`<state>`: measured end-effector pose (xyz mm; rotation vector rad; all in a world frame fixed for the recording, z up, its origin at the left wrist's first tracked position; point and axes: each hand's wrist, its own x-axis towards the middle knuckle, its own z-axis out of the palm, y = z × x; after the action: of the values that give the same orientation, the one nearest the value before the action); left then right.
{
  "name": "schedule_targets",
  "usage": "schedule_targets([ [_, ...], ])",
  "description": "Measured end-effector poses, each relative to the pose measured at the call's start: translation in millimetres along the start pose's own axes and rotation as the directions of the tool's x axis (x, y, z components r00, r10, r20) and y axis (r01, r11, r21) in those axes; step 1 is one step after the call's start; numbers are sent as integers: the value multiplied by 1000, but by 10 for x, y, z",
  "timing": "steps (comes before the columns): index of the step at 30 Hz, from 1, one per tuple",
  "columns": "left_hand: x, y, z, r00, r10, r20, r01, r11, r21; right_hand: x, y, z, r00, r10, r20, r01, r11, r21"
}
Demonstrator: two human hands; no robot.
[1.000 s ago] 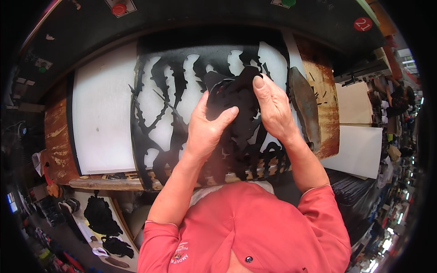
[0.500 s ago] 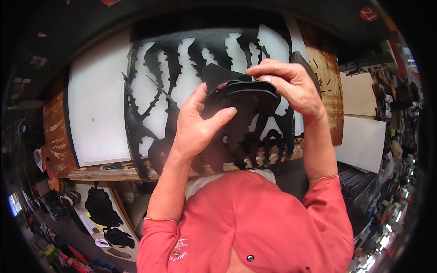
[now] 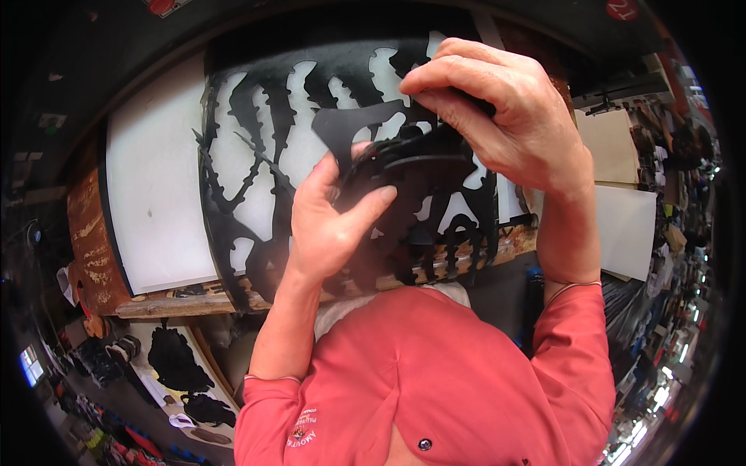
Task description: The person uses a handheld blade to cut intricate shapes from a black rubber sheet on a cutting machine. They repeatedly press the blade into the material, remove the cut pieces, and place them on a nearby surface. The person then feeds a new sheet into the machine and continues cutting.
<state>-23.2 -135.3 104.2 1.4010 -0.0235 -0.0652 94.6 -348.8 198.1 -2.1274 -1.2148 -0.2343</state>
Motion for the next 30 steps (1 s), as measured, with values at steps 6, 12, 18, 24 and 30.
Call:
schedule_targets([
  [6,-119,-107,-46,991,128,-43,-131,988,-86,-281,29,179,982,125,-139,-109,987,119],
  [12,-141,-110,-66,987,140,-72,-144,989,-43,-663,-197,467,970,163,-179,-63,884,464],
  [18,-162,-94,6,998,-19,-63,3,972,-237,-777,-460,774,917,98,-387,-63,993,104],
  [24,-137,-146,-35,985,-147,-90,126,970,-206,-853,-620,869,891,117,-439,-137,990,-15],
  [30,-169,-163,6,975,-211,-66,176,922,-345,-899,-632,983,861,195,-469,-126,977,175],
])
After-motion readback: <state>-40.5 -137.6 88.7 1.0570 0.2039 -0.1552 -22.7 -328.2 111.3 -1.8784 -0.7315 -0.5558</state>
